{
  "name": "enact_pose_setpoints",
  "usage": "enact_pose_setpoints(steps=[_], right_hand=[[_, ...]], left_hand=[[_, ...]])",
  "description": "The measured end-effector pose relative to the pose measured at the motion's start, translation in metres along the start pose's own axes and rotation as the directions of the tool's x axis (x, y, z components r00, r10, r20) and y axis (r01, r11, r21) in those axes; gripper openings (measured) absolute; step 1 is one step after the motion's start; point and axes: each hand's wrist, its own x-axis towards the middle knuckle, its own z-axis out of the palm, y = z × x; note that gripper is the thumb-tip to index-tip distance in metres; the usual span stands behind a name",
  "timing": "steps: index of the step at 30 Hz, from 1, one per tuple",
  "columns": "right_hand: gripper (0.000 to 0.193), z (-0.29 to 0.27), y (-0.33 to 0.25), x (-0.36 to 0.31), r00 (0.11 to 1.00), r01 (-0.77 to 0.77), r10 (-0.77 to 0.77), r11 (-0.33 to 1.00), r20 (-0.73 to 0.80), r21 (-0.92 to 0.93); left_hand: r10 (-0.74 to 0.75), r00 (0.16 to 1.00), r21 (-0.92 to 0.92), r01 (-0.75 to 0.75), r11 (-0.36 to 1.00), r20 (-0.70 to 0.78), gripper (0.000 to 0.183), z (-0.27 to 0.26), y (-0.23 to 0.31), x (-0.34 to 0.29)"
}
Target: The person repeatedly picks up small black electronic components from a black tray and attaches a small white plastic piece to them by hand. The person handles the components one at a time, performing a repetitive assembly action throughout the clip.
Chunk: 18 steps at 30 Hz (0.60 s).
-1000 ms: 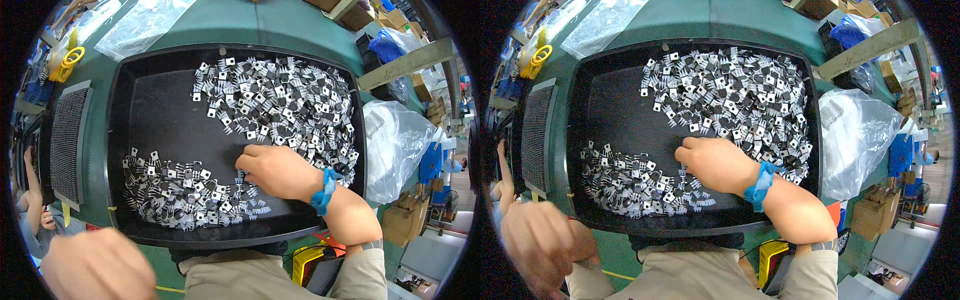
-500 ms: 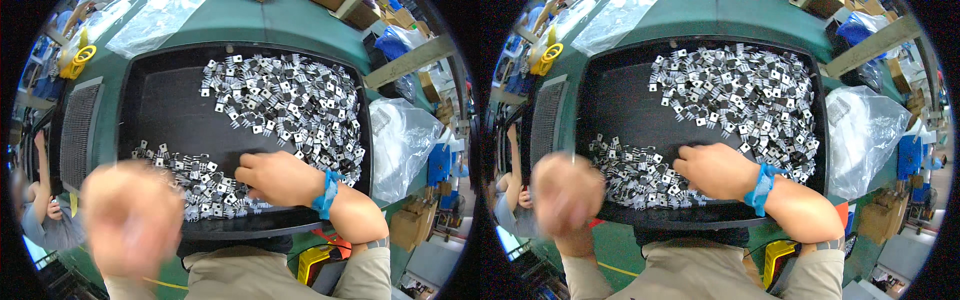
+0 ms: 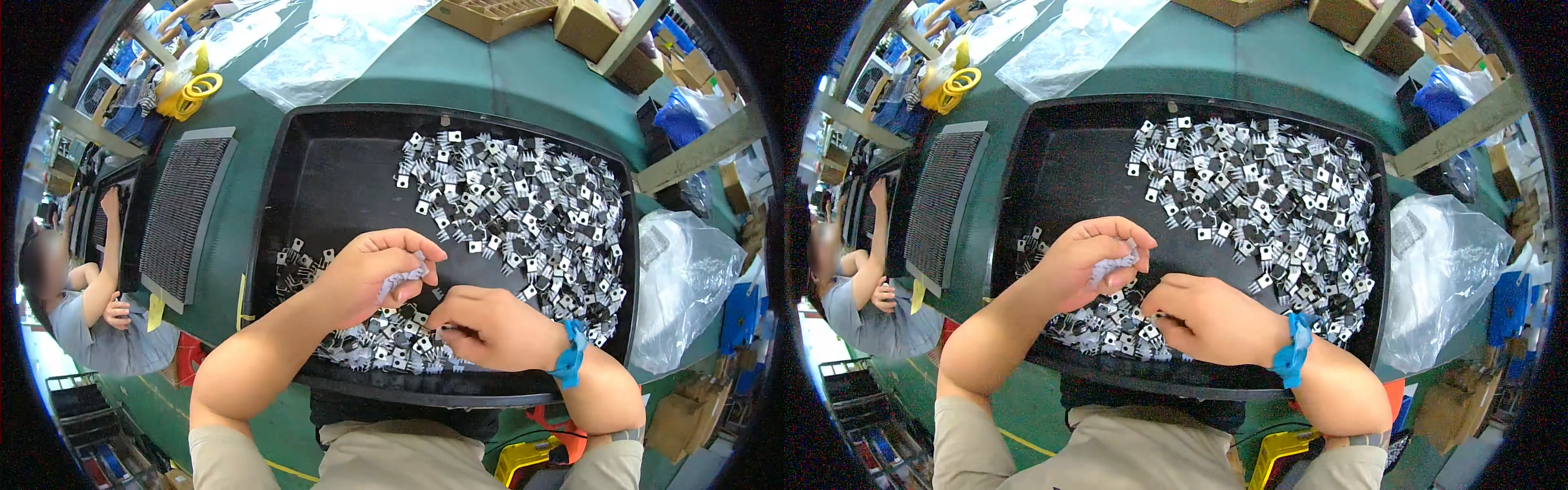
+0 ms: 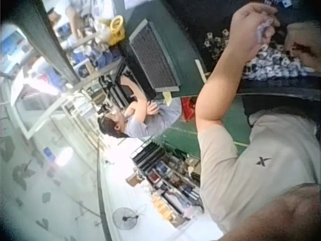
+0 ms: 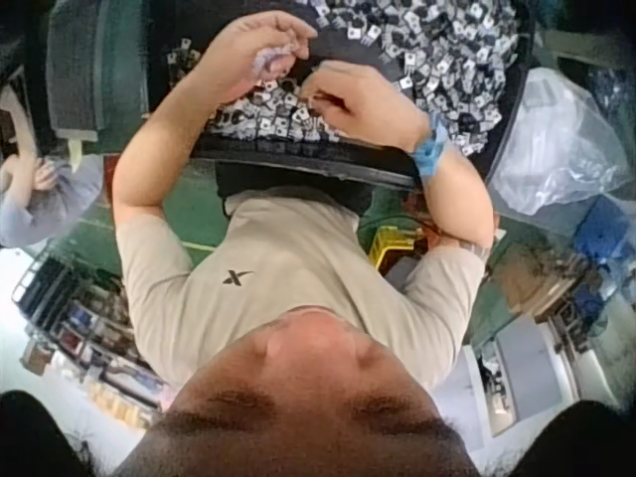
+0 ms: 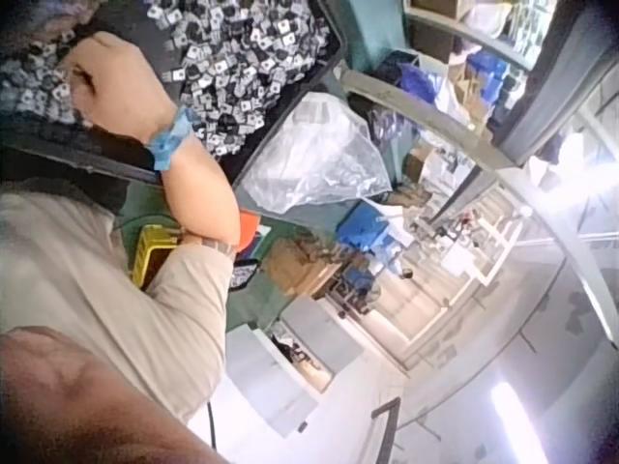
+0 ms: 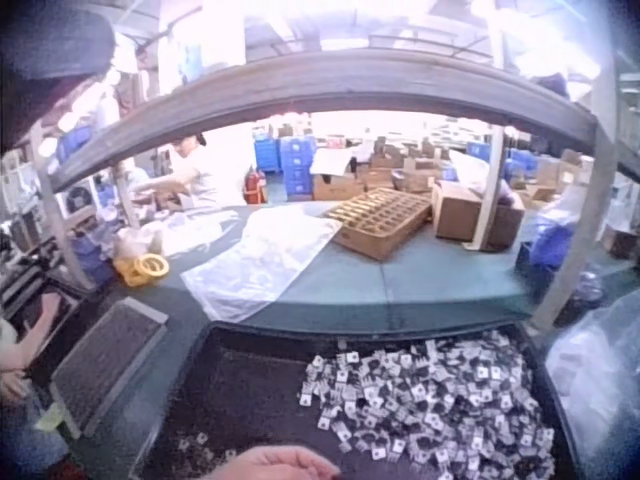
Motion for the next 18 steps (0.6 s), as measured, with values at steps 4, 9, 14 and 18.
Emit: enact_pose_setpoints(steps=[4, 9, 14, 18], right_hand=[[0.013, 0.001, 0.001, 0.000, 0.958, -0.184, 0.234, 0.946, -0.169, 0.268], [0.008, 0.008, 0.010, -0.001, 0.881, -0.186, 0.346, 0.880, -0.322, 0.436], [0.010, 0.015, 0.012, 0.002, 0.835, -0.166, 0.362, 0.884, -0.415, 0.436], [0.013, 0.014, 0.015, 0.001, 0.825, -0.165, 0.355, 0.895, -0.440, 0.413]], left_hand=[[-0.036, 0.999, 0.125, 0.033, 0.992, 0.019, 0.016, -0.011, -0.007, 0.004], [-0.070, 0.992, 0.337, 0.032, 0.941, 0.101, 0.014, 0.000, -0.005, -0.002], [0.098, 0.993, 0.601, -0.115, 0.791, 0.062, 0.016, 0.001, -0.010, -0.004], [0.215, 0.974, 0.567, -0.215, 0.795, 0.067, 0.015, 0.006, -0.008, -0.003]])
